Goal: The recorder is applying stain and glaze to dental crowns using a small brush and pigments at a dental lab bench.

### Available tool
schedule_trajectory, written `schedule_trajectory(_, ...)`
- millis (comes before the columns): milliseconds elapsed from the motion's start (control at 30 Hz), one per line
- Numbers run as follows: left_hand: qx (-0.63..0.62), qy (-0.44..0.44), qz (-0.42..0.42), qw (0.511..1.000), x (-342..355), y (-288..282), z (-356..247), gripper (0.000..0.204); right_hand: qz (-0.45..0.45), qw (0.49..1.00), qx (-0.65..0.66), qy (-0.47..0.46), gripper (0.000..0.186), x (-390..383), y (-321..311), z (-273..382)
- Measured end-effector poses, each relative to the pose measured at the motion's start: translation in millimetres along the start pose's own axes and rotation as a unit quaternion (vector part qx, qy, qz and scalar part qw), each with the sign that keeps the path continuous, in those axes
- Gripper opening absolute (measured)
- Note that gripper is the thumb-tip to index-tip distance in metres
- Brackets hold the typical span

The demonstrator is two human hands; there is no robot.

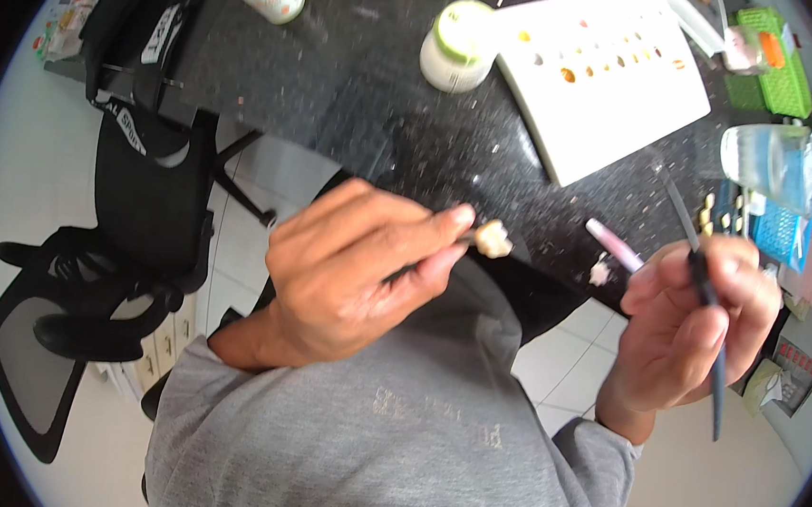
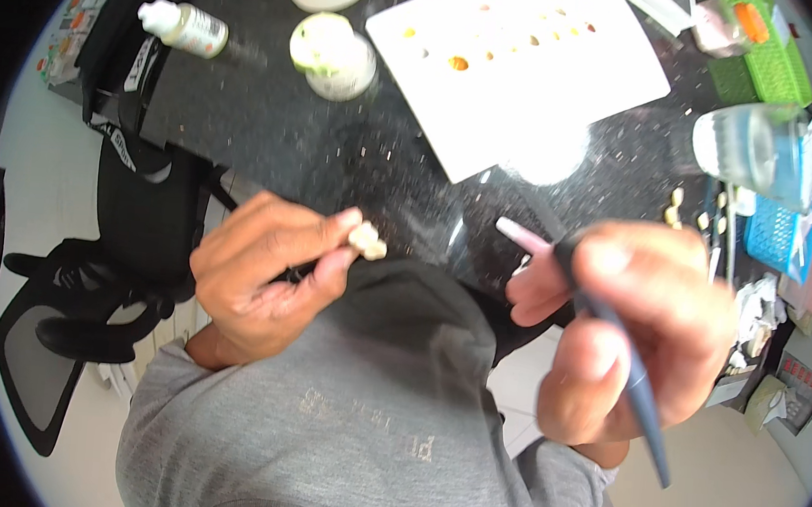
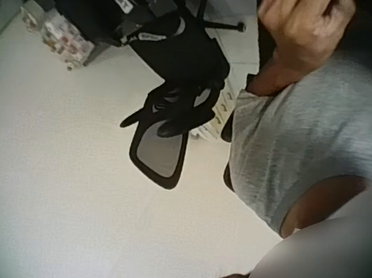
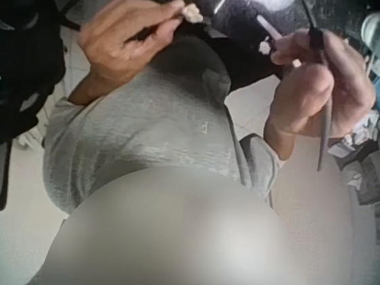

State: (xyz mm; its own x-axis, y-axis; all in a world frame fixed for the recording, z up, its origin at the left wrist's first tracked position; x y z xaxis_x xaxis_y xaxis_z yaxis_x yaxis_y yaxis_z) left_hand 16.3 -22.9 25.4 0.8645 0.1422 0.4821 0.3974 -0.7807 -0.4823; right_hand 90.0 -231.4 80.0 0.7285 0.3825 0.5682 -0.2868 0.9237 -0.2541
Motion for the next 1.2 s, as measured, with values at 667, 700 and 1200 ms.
schedule_trajectory(667, -0.031, -0.014, 0.066, 0.997, -1, -12, 5, 0.04, 0.103, 0.979, -0.078, 0.161, 0.014, 87, 9, -46)
schedule_trajectory(700, -0.031, -0.014, 0.071, 0.997, -1, -12, 5, 0.041, 0.101, 0.979, -0.072, 0.161, 0.013, 86, 9, -46)
schedule_trajectory(1200, -0.034, -0.015, 0.075, 0.996, -5, -13, 5, 0.04, 0.092, 0.979, -0.045, 0.178, 0.013, 84, 9, -46)
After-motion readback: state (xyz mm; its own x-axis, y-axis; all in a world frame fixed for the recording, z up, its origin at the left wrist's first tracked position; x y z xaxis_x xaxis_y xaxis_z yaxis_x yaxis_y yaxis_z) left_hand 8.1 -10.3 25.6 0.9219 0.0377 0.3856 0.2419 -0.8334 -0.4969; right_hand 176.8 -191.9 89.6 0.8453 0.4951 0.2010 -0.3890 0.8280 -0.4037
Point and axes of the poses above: each hand's wrist, its own x-axis towards the middle knuckle, its own y-axis out of the palm, z = x × y, the point moved 1 cm from there along x, towards the middle knuckle, and after that the axes turned 5 degrees about -y, right-handed, at the moved point
